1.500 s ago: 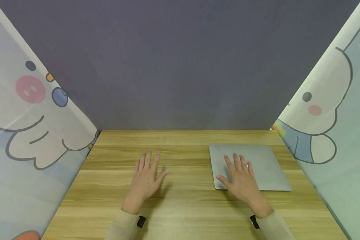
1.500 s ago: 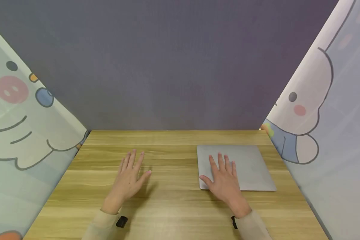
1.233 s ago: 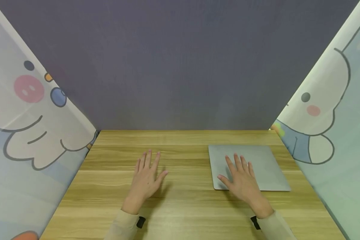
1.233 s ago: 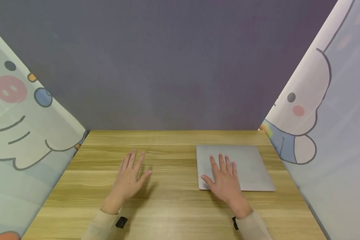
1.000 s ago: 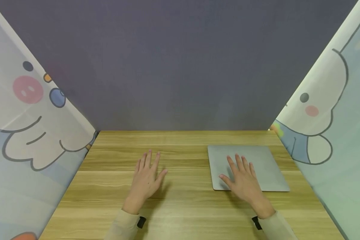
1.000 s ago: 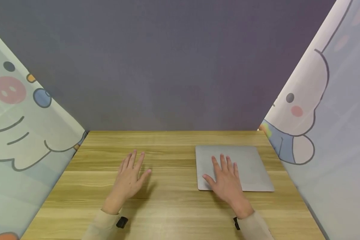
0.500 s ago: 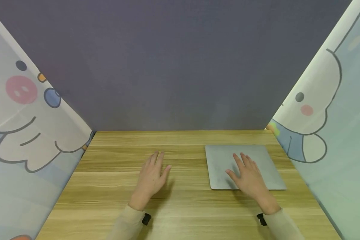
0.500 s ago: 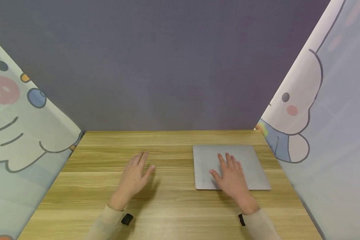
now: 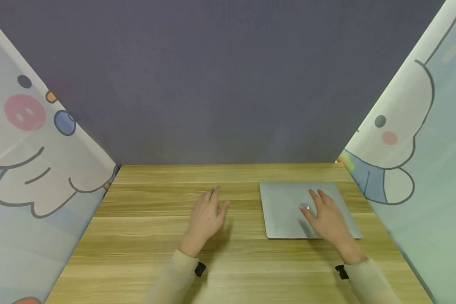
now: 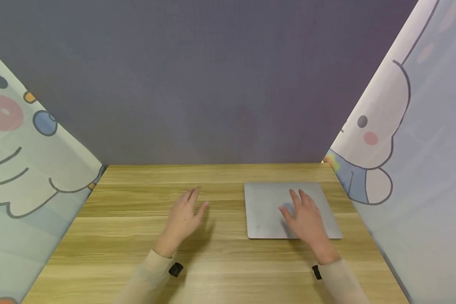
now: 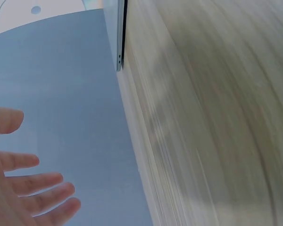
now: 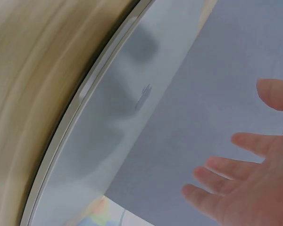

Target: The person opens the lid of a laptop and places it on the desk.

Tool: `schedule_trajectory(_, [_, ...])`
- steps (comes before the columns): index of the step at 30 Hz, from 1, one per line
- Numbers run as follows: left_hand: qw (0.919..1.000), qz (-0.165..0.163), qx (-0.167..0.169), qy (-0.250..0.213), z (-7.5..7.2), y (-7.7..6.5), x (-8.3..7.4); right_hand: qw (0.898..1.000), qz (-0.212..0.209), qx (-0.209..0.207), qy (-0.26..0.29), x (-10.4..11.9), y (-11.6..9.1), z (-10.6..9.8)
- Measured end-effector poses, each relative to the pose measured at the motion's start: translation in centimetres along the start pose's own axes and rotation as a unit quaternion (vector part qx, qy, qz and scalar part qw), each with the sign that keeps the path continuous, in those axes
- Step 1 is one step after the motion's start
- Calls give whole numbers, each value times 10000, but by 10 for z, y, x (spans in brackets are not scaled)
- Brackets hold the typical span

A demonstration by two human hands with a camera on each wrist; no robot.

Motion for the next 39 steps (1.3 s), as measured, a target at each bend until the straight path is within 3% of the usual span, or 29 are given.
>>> schedule_trajectory(8, [9999, -17, 39, -133, 11, 8, -10, 9997, 125, -51, 213, -16, 4, -6])
schedule_trajectory(23, [9930, -440, 628, -901, 36, 17, -29, 9980, 354, -465, 231, -53, 11, -20])
schedule_trajectory(39, [9812, -679, 1209, -1341, 81, 18, -49, 9961, 694, -362, 404, -104, 11, -23])
Point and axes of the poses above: each hand's wrist, its own y-axis towards the middle knuckle, its own z-axis out of the palm, x = y × z, the point moved 9 cm from there along y, towards the middle knuckle, and after that the axes turned 5 degrees about -x, right-handed, at the moved point
